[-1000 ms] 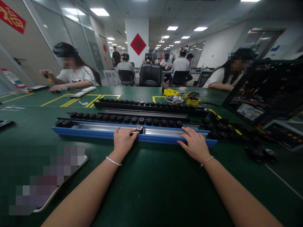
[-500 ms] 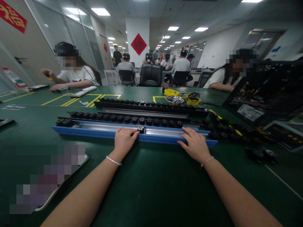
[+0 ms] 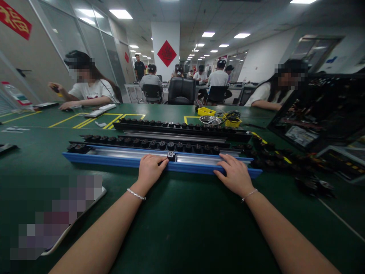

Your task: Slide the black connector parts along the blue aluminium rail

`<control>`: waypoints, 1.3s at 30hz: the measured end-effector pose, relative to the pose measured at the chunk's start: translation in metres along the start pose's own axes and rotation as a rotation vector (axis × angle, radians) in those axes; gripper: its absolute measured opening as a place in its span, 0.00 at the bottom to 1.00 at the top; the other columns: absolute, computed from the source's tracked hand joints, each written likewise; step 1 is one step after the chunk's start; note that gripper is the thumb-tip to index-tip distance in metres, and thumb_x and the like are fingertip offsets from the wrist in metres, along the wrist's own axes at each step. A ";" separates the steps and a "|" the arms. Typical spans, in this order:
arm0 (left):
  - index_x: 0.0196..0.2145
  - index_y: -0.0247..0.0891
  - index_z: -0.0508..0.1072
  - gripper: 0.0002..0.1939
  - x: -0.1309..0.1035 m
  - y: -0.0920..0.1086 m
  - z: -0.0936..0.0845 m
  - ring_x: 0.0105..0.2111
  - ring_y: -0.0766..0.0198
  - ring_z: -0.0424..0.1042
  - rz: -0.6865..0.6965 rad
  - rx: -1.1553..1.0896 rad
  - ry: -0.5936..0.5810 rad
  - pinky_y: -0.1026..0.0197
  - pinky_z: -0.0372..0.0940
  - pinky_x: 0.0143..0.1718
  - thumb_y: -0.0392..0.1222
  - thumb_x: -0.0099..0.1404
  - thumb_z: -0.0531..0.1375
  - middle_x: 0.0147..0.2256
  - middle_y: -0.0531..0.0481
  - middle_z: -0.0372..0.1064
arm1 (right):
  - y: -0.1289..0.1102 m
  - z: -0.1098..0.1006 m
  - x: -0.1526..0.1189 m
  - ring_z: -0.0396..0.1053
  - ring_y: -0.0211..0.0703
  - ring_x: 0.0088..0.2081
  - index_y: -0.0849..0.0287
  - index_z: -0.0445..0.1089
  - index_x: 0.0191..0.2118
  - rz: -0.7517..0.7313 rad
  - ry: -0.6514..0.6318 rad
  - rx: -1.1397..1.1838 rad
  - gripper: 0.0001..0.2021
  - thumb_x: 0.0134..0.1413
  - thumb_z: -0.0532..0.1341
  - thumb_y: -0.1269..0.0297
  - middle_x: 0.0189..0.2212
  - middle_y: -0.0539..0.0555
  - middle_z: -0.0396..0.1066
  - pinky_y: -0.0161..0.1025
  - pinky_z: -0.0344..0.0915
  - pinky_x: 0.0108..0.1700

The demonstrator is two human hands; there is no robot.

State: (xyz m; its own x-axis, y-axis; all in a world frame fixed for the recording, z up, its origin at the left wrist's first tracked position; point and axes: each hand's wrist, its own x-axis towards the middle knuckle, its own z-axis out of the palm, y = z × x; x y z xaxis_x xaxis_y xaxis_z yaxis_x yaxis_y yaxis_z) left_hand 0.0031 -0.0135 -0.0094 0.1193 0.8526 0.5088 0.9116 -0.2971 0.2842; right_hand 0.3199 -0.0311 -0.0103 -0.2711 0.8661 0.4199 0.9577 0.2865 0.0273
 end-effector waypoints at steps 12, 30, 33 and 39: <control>0.34 0.48 0.77 0.14 0.000 0.005 -0.001 0.37 0.59 0.70 -0.023 -0.023 -0.013 0.50 0.51 0.52 0.49 0.63 0.52 0.35 0.55 0.76 | -0.063 0.001 0.002 0.55 0.48 0.57 0.58 0.58 0.57 -0.189 0.009 0.158 0.23 0.56 0.52 0.59 0.55 0.56 0.62 0.49 0.46 0.58; 0.37 0.52 0.76 0.13 0.000 0.005 0.002 0.36 0.58 0.68 -0.022 -0.023 -0.004 0.44 0.40 0.58 0.50 0.63 0.52 0.34 0.56 0.76 | -0.124 0.008 0.037 0.62 0.45 0.49 0.50 0.63 0.52 -0.133 -0.024 0.167 0.19 0.55 0.51 0.66 0.50 0.54 0.67 0.45 0.48 0.52; 0.38 0.52 0.76 0.13 0.000 0.006 0.002 0.37 0.58 0.68 -0.026 -0.035 -0.013 0.43 0.40 0.58 0.49 0.62 0.52 0.35 0.56 0.76 | -0.123 0.008 0.037 0.62 0.44 0.48 0.50 0.63 0.53 -0.141 -0.031 0.141 0.19 0.55 0.51 0.67 0.50 0.54 0.67 0.45 0.48 0.51; 0.42 0.51 0.74 0.14 -0.001 0.007 0.001 0.38 0.58 0.68 -0.025 -0.043 -0.012 0.44 0.39 0.59 0.48 0.62 0.53 0.36 0.56 0.76 | -0.124 0.010 0.037 0.62 0.45 0.47 0.50 0.63 0.52 -0.151 -0.018 0.145 0.19 0.54 0.51 0.67 0.48 0.54 0.68 0.44 0.50 0.50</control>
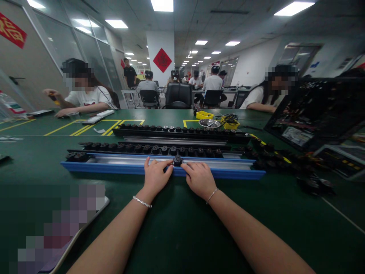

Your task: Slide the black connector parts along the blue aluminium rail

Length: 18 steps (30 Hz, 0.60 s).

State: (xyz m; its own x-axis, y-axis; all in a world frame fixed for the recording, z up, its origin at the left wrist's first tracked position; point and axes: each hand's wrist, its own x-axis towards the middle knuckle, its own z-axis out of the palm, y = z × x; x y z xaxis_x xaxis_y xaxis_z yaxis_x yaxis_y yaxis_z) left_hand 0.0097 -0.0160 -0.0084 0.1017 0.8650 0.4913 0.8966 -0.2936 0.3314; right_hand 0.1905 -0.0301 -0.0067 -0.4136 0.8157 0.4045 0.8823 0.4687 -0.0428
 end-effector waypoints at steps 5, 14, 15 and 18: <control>0.42 0.49 0.74 0.14 0.000 -0.001 0.001 0.38 0.58 0.68 0.001 0.004 0.007 0.44 0.38 0.59 0.49 0.62 0.52 0.36 0.55 0.76 | 0.000 0.001 -0.001 0.62 0.47 0.48 0.50 0.63 0.52 0.007 0.017 -0.013 0.18 0.55 0.51 0.66 0.47 0.55 0.68 0.44 0.50 0.49; 0.41 0.51 0.74 0.14 -0.001 0.000 0.000 0.40 0.58 0.68 0.012 0.009 -0.002 0.44 0.38 0.59 0.49 0.63 0.51 0.37 0.55 0.76 | 0.002 0.001 -0.001 0.62 0.46 0.47 0.51 0.64 0.51 0.017 0.017 -0.036 0.17 0.55 0.52 0.65 0.47 0.55 0.68 0.42 0.52 0.48; 0.41 0.51 0.74 0.14 -0.001 0.000 0.000 0.40 0.58 0.68 0.011 0.009 -0.002 0.44 0.38 0.59 0.49 0.63 0.51 0.36 0.55 0.76 | 0.002 0.001 -0.001 0.62 0.46 0.46 0.51 0.64 0.51 0.016 0.018 -0.038 0.17 0.55 0.52 0.64 0.46 0.55 0.68 0.42 0.52 0.48; 0.40 0.52 0.75 0.14 -0.001 0.000 -0.001 0.39 0.58 0.68 0.009 0.006 -0.010 0.43 0.38 0.58 0.49 0.63 0.51 0.36 0.56 0.76 | 0.002 0.001 -0.002 0.62 0.46 0.46 0.51 0.64 0.51 0.017 0.017 -0.046 0.17 0.55 0.52 0.64 0.46 0.56 0.68 0.42 0.52 0.48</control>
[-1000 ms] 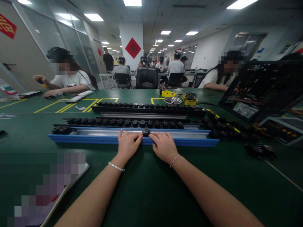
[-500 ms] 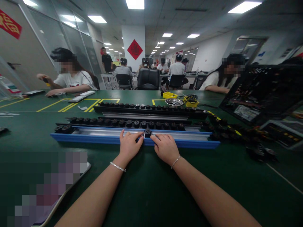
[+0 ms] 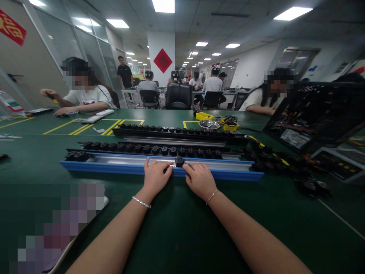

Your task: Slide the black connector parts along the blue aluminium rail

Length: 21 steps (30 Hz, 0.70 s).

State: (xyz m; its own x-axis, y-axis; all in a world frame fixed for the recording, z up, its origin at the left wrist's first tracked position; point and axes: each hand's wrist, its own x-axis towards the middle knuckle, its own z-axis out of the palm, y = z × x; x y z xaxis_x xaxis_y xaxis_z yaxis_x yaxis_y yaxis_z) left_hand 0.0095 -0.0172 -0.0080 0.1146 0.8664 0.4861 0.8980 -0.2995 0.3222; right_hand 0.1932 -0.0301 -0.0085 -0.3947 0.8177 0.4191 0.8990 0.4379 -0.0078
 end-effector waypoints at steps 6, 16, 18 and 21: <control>0.38 0.52 0.76 0.14 0.000 -0.001 -0.001 0.38 0.58 0.68 0.011 -0.002 -0.012 0.43 0.37 0.58 0.49 0.63 0.50 0.35 0.56 0.76 | 0.002 -0.001 -0.003 0.62 0.47 0.45 0.52 0.65 0.50 0.008 0.022 -0.002 0.17 0.54 0.53 0.64 0.45 0.56 0.68 0.43 0.52 0.49; 0.37 0.53 0.76 0.14 0.000 -0.001 0.000 0.38 0.57 0.67 0.003 -0.001 -0.026 0.42 0.39 0.58 0.50 0.63 0.50 0.35 0.56 0.76 | 0.007 -0.001 -0.006 0.62 0.47 0.45 0.53 0.65 0.50 0.016 0.025 -0.026 0.16 0.55 0.53 0.63 0.45 0.57 0.69 0.43 0.52 0.48; 0.37 0.53 0.76 0.14 0.000 -0.001 0.000 0.38 0.57 0.67 0.004 -0.004 -0.026 0.42 0.39 0.58 0.50 0.63 0.50 0.35 0.56 0.76 | 0.008 -0.001 -0.006 0.63 0.47 0.45 0.53 0.65 0.50 0.020 0.028 -0.029 0.16 0.55 0.53 0.62 0.45 0.56 0.68 0.43 0.52 0.48; 0.36 0.53 0.77 0.15 0.000 -0.002 0.000 0.37 0.57 0.67 0.006 -0.004 -0.023 0.42 0.39 0.58 0.50 0.63 0.50 0.34 0.57 0.76 | 0.009 -0.001 -0.007 0.63 0.47 0.44 0.53 0.65 0.50 0.025 0.033 -0.027 0.16 0.55 0.53 0.62 0.45 0.56 0.68 0.43 0.52 0.49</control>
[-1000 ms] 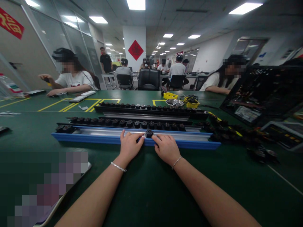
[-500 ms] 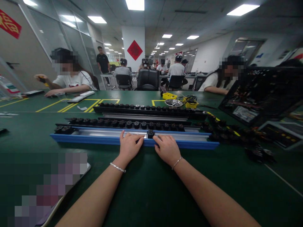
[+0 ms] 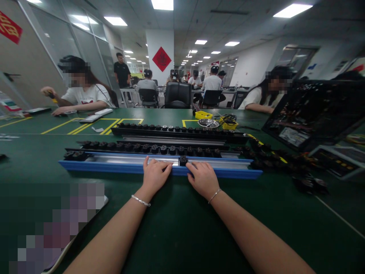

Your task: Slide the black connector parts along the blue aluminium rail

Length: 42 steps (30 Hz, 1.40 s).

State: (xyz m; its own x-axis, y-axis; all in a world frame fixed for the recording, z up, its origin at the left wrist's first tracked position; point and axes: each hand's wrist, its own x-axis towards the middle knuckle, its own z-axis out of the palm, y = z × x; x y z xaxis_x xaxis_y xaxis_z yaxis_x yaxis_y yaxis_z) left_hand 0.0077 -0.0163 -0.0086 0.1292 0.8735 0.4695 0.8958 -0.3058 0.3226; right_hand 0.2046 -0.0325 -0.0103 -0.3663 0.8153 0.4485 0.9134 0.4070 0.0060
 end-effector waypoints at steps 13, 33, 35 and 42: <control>0.34 0.53 0.77 0.15 0.001 -0.001 0.000 0.36 0.58 0.68 -0.008 0.012 0.004 0.43 0.40 0.58 0.51 0.63 0.50 0.32 0.56 0.76 | 0.001 -0.001 -0.001 0.63 0.47 0.42 0.53 0.65 0.49 0.026 -0.003 -0.018 0.16 0.55 0.54 0.61 0.43 0.55 0.69 0.43 0.53 0.47; 0.33 0.52 0.77 0.16 0.001 0.000 0.000 0.36 0.59 0.68 -0.016 0.029 0.011 0.45 0.40 0.58 0.53 0.63 0.50 0.32 0.56 0.76 | 0.008 -0.001 -0.004 0.64 0.46 0.40 0.53 0.66 0.47 0.038 -0.006 -0.032 0.14 0.55 0.55 0.58 0.38 0.54 0.70 0.41 0.53 0.43; 0.33 0.52 0.77 0.16 0.001 0.000 0.000 0.36 0.60 0.68 -0.016 0.032 0.013 0.45 0.40 0.58 0.52 0.63 0.50 0.32 0.56 0.76 | 0.009 -0.001 -0.003 0.64 0.46 0.39 0.53 0.66 0.47 0.036 -0.004 -0.032 0.14 0.55 0.55 0.58 0.37 0.54 0.71 0.41 0.53 0.43; 0.33 0.52 0.77 0.16 0.001 0.000 0.000 0.36 0.59 0.68 -0.011 0.032 0.007 0.44 0.40 0.58 0.52 0.63 0.50 0.31 0.56 0.76 | 0.011 -0.001 -0.003 0.65 0.44 0.39 0.54 0.67 0.44 0.043 0.021 -0.003 0.12 0.56 0.55 0.58 0.38 0.54 0.71 0.40 0.55 0.43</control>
State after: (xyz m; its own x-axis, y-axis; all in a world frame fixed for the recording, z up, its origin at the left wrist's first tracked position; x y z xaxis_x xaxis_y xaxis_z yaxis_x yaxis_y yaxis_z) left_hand 0.0076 -0.0152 -0.0084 0.1162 0.8741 0.4717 0.9103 -0.2837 0.3015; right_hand 0.2163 -0.0310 -0.0109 -0.3230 0.8232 0.4669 0.9286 0.3708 -0.0113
